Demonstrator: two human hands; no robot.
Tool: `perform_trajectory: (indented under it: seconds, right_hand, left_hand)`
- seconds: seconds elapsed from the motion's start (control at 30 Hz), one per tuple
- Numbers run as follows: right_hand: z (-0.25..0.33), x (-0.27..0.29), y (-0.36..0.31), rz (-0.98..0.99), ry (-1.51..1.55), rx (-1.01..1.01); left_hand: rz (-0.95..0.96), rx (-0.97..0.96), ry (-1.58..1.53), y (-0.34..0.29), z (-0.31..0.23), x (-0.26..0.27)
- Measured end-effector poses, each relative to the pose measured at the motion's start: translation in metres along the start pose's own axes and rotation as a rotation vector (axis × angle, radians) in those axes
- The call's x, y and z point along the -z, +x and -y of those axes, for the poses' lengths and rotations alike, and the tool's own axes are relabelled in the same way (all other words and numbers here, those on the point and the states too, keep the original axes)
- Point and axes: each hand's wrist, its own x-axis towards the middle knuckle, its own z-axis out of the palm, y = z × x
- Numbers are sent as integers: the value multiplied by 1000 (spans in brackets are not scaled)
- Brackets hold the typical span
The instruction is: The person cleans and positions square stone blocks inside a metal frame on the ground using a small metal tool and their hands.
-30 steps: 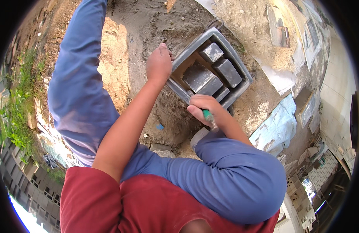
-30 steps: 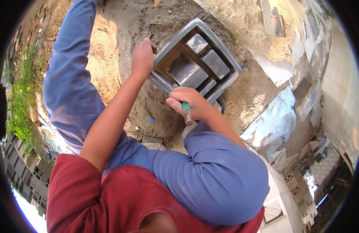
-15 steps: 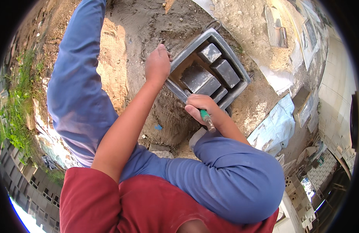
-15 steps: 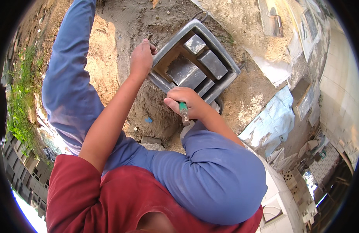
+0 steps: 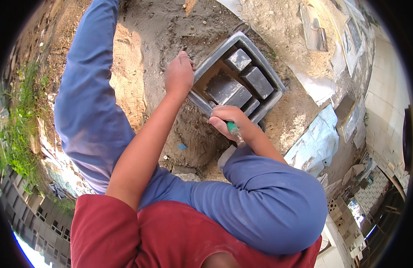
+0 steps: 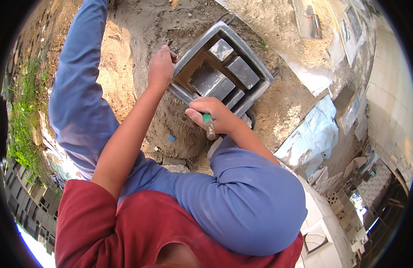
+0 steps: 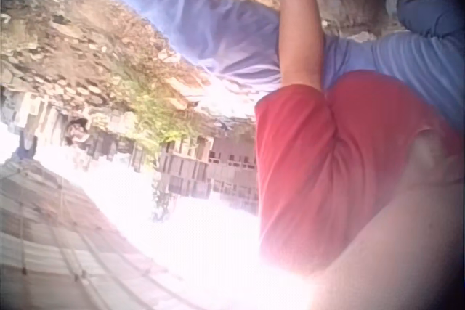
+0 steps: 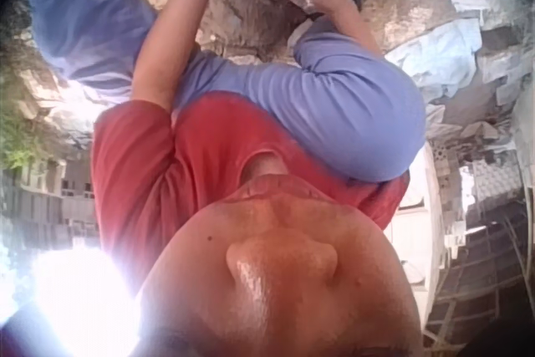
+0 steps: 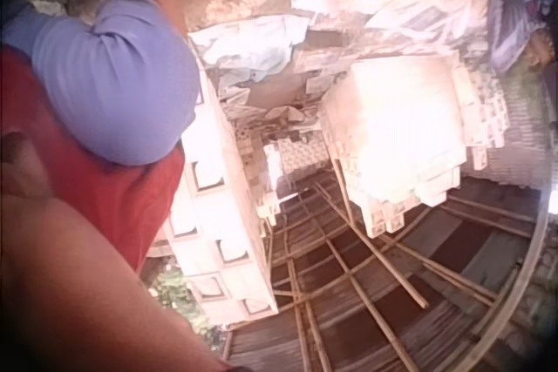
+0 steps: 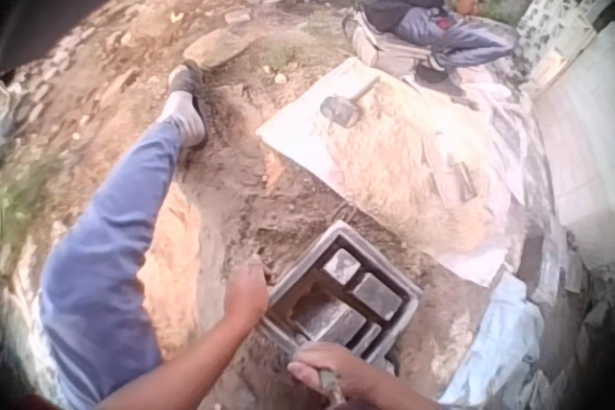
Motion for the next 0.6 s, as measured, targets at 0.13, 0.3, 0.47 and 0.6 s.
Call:
perform_trajectory:
  seconds: [0.13,0.3,0.47,0.6]
  right_hand:
    - [31,9,-4,-41,71,-39]
    - [-1,-2,9,15,6,-46]
    - [16,2,11,-65,40,-21]
    - [15,-1,24,12,-5,-12]
  left_hand:
    - [6,38,1,-1,3,-1]
    - [-2,73,17,-3,4,3]
    - [14,-1,-10,-1,3,-1]
    - [10,29,22,-2,4,-1]
